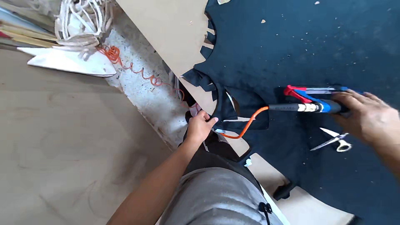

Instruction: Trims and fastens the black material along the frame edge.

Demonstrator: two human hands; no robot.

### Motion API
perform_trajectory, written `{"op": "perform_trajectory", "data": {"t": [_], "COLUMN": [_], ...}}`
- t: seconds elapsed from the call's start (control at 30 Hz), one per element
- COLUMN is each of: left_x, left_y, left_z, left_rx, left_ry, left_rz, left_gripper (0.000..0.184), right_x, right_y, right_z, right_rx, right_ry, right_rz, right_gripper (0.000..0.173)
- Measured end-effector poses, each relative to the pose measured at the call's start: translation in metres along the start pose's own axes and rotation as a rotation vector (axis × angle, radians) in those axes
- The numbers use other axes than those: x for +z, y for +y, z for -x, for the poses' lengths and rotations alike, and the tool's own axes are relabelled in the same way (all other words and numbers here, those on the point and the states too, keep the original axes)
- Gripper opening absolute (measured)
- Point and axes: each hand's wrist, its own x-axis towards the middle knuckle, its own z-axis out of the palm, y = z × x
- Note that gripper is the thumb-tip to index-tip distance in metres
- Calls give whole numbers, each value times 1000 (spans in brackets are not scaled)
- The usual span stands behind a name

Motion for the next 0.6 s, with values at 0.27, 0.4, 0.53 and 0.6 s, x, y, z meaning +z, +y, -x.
{"op": "perform_trajectory", "data": {"t": [0.27,0.4,0.53,0.6], "left_x": [11,12,14,12], "left_y": [0,-18,-24,-21], "left_z": [4,8,15,17], "left_rx": [42,38,-11,-23], "left_ry": [67,2,-65,-51], "left_rz": [-12,289,515,478], "left_gripper": [40,40,35,33], "right_x": [-21,-2,-2,16], "right_y": [-100,-134,-187,-212], "right_z": [-30,-53,-50,-48], "right_rx": [76,117,47,76], "right_ry": [199,282,287,228], "right_rz": [-443,-621,-1222,-1251], "right_gripper": [55,40,35,37]}}
